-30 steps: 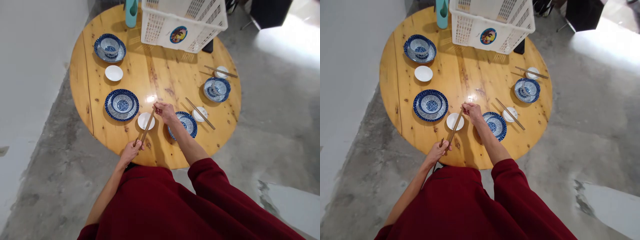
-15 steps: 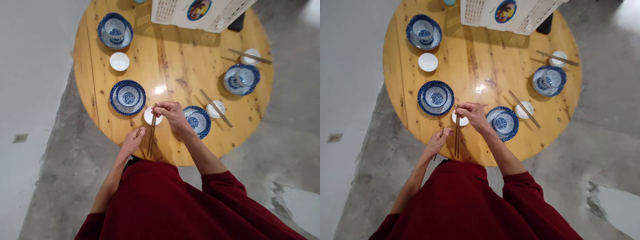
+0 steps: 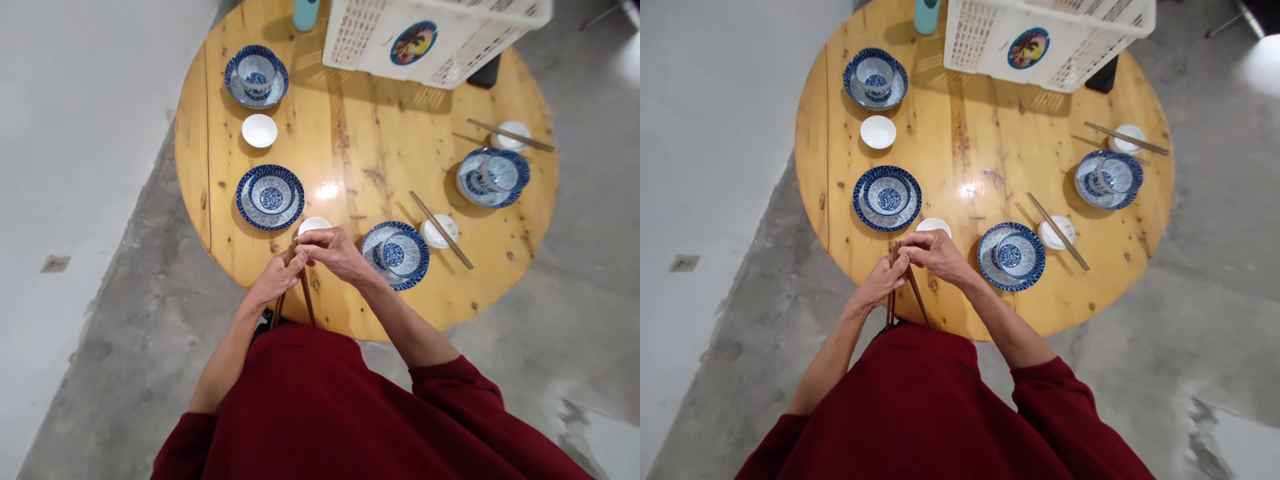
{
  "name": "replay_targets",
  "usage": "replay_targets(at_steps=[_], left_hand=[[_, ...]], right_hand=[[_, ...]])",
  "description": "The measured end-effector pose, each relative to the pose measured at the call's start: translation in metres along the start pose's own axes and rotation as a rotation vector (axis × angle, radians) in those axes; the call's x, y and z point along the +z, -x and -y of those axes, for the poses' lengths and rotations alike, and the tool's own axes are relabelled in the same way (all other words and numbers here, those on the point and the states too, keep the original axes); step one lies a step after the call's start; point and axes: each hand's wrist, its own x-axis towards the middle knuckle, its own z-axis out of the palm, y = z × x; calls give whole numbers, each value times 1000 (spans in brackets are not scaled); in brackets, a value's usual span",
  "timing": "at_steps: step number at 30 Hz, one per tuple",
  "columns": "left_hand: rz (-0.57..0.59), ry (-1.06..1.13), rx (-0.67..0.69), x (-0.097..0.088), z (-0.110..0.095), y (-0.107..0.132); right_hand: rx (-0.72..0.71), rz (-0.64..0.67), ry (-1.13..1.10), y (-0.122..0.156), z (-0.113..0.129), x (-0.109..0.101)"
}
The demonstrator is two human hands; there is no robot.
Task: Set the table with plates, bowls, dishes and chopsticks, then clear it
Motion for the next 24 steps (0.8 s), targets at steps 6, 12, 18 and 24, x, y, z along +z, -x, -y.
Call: replay_targets(at_steps=[6,12,18,24], left_hand=[[140,-9,-15,0,-3,5],[205,-22,-12,-3,-6,6],[114,-5,-67,0,-10,6],[46,-35,-11,-6,-5,3]], right_hand=[[58,77,-125,2,-2,-1],[141,150,-202,-1,-6,-4],[83,-6,-156,-8,-9,0],[67,-44,-197,-13,-12,4]])
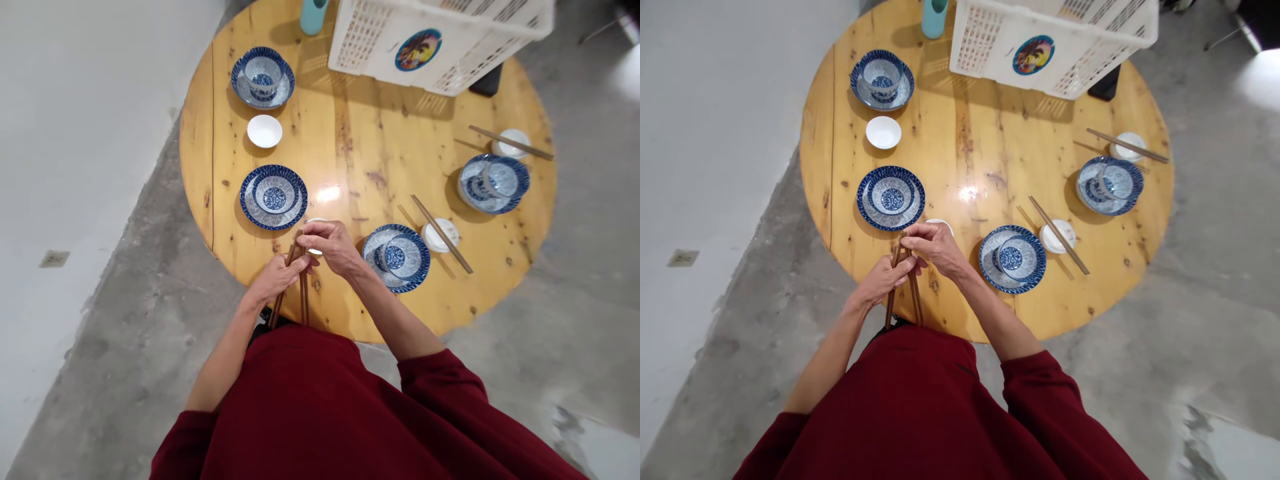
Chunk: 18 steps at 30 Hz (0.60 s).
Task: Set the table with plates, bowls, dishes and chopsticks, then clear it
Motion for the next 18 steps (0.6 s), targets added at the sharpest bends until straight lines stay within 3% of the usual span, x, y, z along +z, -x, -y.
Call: replay_targets(at_steps=[5,12,15,18], left_hand=[[-73,-75,36,-7,0,-3],[-27,-198,-27,-8,0,-3],[-13,-255,-41,-9,7,-3],[5,-305,-51,-12,19,3]], right_hand=[[-28,-51,-13,-4,2,-2],[-170,-170,72,-10,11,-10],[-309,-254,90,-16,25,-27],[-474,-385,99,-21,47,-60]])
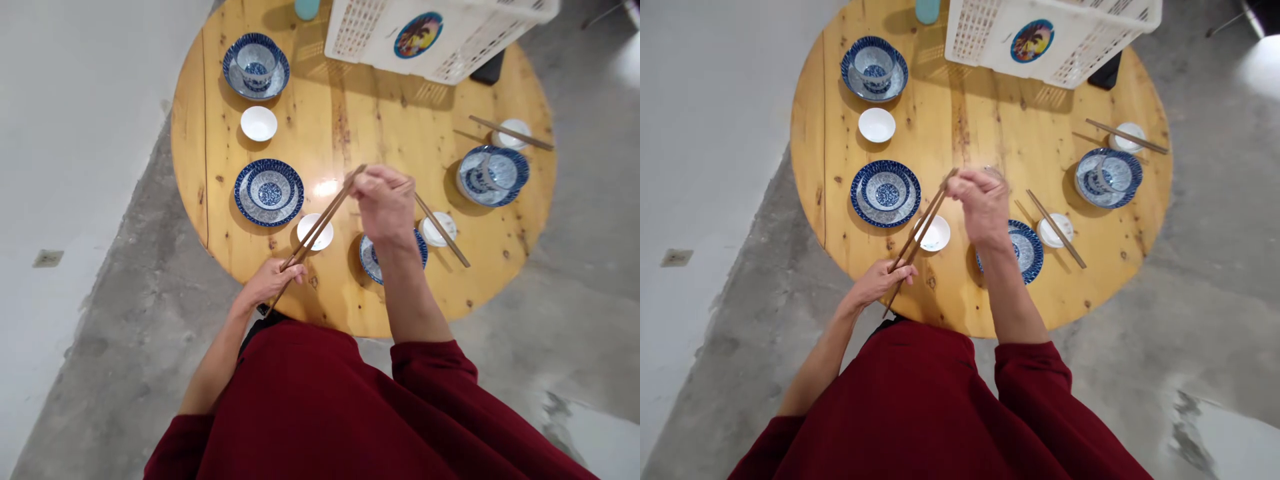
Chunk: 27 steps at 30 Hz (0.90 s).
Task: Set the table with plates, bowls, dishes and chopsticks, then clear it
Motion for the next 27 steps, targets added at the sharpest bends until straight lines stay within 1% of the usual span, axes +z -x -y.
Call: replay_targets(at_steps=[2,4,6,8,9,11,13,16,17,20,23,27], left_hand=[[17,-50,-38,-1,11,9],[8,-92,-80,-4,22,20],[-45,-91,-107,-9,32,31],[-144,-53,-102,-15,36,39],[-206,-37,-85,-18,36,41],[-303,-35,-27,-22,31,39],[-344,-46,21,-22,24,30],[-348,-46,35,-13,17,7],[-366,-52,30,-8,17,0],[-397,-100,-4,6,18,-20],[-364,-189,-56,16,18,-31],[-323,-495,-53,22,12,-38]], right_hand=[[-65,-86,0,-17,8,-26],[-84,-148,2,-30,14,-52],[-65,-182,25,-36,16,-72],[-19,-198,58,-35,11,-81],[13,-203,69,-33,6,-81],[87,-208,62,-27,-6,-74],[182,-199,41,-21,-21,-60],[344,-177,15,-16,-41,-37],[392,-171,3,-15,-47,-30],[494,-162,-42,-16,-62,-16],[548,-181,-66,-17,-75,-9],[597,-230,-57,-19,-91,-8]])
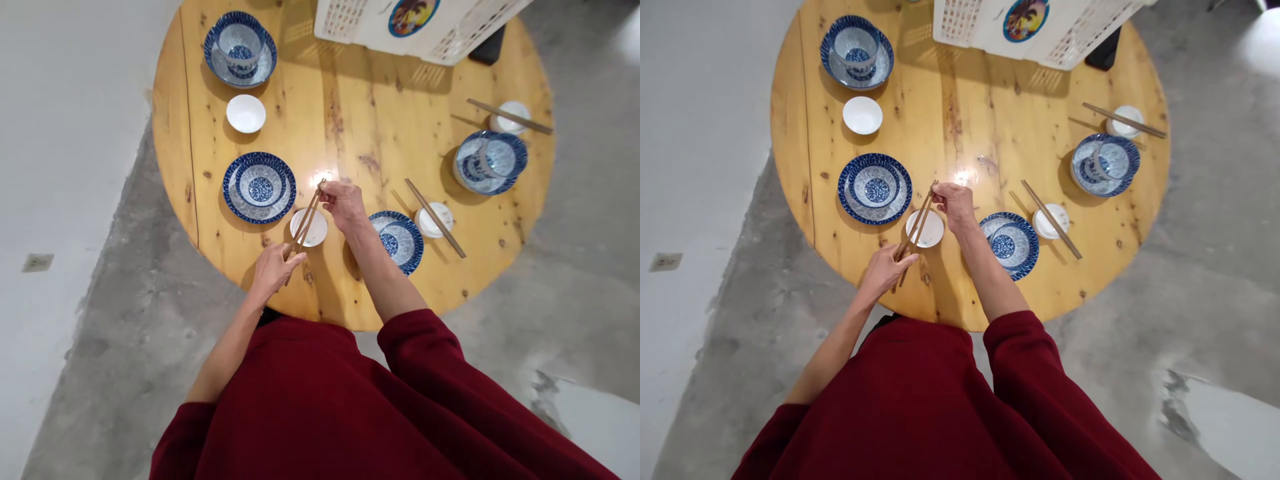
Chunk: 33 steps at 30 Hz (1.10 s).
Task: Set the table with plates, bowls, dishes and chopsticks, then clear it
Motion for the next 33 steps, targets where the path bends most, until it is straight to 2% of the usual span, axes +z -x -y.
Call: replay_targets(at_steps=[4,8,16,33], left_hand=[[39,-260,10,5,-8,-6],[88,-360,-25,9,-13,-13],[147,-393,-45,10,-14,-20],[166,-421,-52,3,-18,-22]], right_hand=[[7,-35,-11,-12,-11,-3],[33,-77,-47,-24,-21,-8],[69,-107,-11,-35,-28,-9],[55,-95,-5,-16,-23,-3]])
